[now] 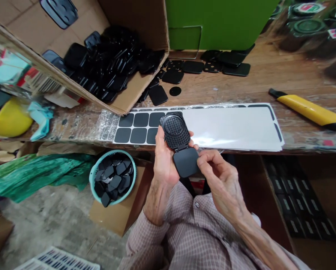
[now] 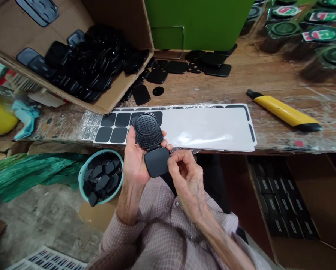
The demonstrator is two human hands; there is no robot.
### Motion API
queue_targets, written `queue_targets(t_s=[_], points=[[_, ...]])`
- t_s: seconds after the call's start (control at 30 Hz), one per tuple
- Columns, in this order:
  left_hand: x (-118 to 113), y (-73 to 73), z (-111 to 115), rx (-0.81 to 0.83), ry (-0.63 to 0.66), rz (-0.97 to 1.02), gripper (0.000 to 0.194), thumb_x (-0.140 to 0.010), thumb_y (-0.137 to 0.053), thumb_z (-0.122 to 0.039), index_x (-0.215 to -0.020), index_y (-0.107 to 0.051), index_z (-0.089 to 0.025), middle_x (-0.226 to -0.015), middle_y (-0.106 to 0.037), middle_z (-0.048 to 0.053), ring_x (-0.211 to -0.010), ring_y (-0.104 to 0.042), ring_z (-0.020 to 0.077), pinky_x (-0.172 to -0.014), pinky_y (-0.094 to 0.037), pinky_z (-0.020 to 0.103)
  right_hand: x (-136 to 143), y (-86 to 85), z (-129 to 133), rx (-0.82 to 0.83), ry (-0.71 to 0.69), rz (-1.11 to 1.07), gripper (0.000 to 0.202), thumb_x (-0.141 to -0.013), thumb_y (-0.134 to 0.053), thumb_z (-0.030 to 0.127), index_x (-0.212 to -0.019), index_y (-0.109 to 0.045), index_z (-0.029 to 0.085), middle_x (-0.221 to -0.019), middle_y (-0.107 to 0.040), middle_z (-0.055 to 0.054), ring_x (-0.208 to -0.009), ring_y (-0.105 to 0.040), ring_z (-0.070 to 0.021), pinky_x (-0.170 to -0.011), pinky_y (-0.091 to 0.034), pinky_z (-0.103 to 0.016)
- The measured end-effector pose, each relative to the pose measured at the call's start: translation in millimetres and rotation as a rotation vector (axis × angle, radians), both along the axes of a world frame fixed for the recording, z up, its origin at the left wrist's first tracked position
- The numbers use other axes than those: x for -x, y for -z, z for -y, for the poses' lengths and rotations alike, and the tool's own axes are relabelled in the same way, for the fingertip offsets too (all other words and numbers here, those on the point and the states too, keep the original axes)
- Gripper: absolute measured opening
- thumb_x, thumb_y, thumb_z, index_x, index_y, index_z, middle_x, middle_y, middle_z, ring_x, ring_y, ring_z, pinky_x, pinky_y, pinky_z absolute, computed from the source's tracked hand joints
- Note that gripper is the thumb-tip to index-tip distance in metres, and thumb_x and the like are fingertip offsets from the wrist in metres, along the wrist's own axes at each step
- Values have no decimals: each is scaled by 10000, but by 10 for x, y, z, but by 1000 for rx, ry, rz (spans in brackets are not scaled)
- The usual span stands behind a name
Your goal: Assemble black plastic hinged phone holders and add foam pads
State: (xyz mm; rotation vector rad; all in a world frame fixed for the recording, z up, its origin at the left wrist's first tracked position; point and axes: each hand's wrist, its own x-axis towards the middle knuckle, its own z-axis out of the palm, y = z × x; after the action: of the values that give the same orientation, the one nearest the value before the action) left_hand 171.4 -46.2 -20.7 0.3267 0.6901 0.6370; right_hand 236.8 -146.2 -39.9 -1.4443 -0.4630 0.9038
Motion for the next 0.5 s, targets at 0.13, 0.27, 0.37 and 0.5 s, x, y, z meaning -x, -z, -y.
queue_targets(t_s=[0.13,0.27,0.37,0.5], points=[[2,13,3,-18,-42,25,628,-909,-332,-635,-790,-678,-125,-707,-638,76,-621,-596,162,-637,-515,308,1,-20,2,4,-4,55,199,-831,-618,358,-719,-546,209,-869,-554,-36,-871,-534,-184,-789,-452,-324],[-4,5,14,-38,-75,37,613,-911,-339,-628,-789,-676,-131,-739,-644,71,-604,-585,148,-608,-508,293,0,-13,8,20,-13,139,199,-840,-607,339,-706,-532,213,-827,-542,-26,-813,-524,-178,-718,-444,-315],[-8,2,27,-33,-70,36,627,-901,-338,-645,-784,-677,-131,-690,-625,68,-601,-586,155,-624,-513,300,-2,14,11,27,-14,246,180,-863,-589,302,-720,-518,219,-823,-542,-21,-784,-524,-170,-715,-442,-319],[-2,-6,39,-26,-111,23,664,-896,-326,-668,-772,-685,-123,-630,-591,58,-597,-586,155,-623,-503,282,-10,28,10,0,-43,523,150,-892,-561,240,-748,-523,221,-844,-554,-27,-776,-539,-166,-723,-444,-325]])
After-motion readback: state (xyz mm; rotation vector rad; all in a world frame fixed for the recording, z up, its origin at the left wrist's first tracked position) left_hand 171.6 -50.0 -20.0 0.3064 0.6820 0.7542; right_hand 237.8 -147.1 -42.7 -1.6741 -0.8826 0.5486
